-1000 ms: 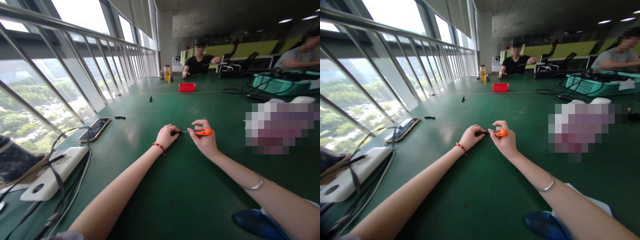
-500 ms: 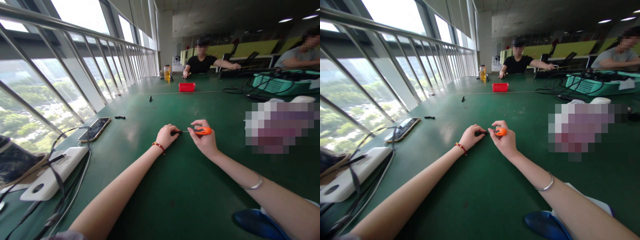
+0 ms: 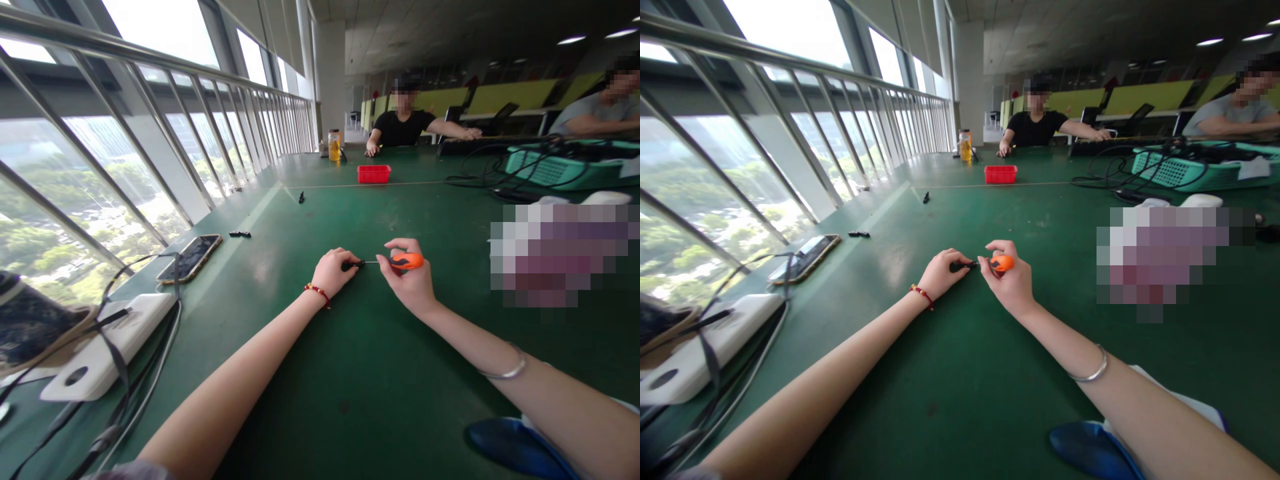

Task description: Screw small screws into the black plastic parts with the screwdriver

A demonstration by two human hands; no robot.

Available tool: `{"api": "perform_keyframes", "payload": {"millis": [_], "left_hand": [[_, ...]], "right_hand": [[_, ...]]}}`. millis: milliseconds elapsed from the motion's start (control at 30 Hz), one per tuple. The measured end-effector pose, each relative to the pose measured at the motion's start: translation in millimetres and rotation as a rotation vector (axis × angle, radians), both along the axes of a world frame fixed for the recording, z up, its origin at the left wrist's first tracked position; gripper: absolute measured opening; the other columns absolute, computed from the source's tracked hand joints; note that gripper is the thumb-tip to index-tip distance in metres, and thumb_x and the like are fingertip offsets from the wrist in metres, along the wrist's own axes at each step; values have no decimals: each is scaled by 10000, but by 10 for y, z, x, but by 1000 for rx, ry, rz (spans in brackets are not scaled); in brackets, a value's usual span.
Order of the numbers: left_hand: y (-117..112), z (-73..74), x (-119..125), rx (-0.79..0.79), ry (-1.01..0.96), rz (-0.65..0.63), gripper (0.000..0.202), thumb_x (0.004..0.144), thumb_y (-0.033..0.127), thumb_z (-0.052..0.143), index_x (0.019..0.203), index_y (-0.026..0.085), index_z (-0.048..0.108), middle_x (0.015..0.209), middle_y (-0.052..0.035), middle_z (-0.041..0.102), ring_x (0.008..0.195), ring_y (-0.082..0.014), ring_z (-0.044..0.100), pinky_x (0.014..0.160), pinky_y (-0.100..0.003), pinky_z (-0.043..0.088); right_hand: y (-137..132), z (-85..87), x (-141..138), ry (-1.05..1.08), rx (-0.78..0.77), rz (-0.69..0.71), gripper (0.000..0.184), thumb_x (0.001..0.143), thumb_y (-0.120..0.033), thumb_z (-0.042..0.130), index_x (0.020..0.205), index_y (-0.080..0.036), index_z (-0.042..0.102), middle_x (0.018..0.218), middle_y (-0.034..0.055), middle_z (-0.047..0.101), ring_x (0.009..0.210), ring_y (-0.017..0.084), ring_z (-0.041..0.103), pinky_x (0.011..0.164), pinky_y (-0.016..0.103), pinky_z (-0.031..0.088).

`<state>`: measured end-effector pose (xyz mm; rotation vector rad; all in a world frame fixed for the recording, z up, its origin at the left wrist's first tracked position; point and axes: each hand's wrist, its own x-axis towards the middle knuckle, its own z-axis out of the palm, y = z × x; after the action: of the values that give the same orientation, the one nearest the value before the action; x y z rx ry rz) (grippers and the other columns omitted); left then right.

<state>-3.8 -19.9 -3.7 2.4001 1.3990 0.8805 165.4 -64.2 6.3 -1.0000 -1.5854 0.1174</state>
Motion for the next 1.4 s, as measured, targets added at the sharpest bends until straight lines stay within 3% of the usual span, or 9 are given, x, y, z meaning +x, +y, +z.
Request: {"api": "perform_keyframes", "payload": {"millis": [267, 467, 733, 967, 1200, 1400], "left_hand": [[-5, 6, 3, -3, -2, 2, 143, 753, 171, 597, 856, 198, 692, 888, -19, 653, 861, -167, 587, 828, -298, 480], [0, -1, 1, -1, -2, 0, 142, 756, 182, 597, 860, 195, 693, 882, -20, 654, 860, -170, 587, 824, -299, 481], [-1, 5, 1, -4, 8, 0, 142, 755, 178, 594, 857, 197, 691, 883, -20, 653, 863, -171, 588, 822, -298, 481], [-1, 4, 2, -1, 9, 5, 145, 755, 180, 592, 859, 200, 691, 889, -21, 653, 864, -171, 587, 826, -304, 482], [-1, -4, -1, 1, 0, -6, 148, 754, 176, 593, 861, 198, 693, 885, -21, 653, 860, -167, 587, 822, -298, 482], [1, -3, 1, -1, 6, 4, 144, 752, 181, 594, 856, 202, 692, 888, -19, 652, 866, -168, 588, 828, -301, 482]], "right_hand": [[3, -25, 15, 14, 19, 38, 258, 769, -248, 570, 1004, -216, 469, 727, -21, 511, 532, 118, 511, 555, 285, 455], [-6, 7, 0, 0, -6, 21, 175, 795, -308, 574, 920, -223, 485, 592, -64, 464, 452, 101, 455, 527, 268, 407], [-4, -16, 3, 34, -7, 25, 285, 776, -283, 580, 1029, -227, 461, 695, -36, 501, 496, 108, 471, 518, 270, 432], [-2, -2, 6, -3, -19, 20, 201, 799, -335, 576, 947, -229, 492, 605, -56, 472, 475, 106, 466, 513, 258, 397], [-6, -13, 7, 18, 17, 36, 295, 774, -261, 578, 1043, -219, 464, 716, -28, 516, 517, 112, 495, 542, 273, 449], [-4, -7, 2, -25, -1, 7, 214, 800, -333, 571, 964, -228, 484, 598, -62, 477, 482, 111, 482, 551, 271, 430]]}}
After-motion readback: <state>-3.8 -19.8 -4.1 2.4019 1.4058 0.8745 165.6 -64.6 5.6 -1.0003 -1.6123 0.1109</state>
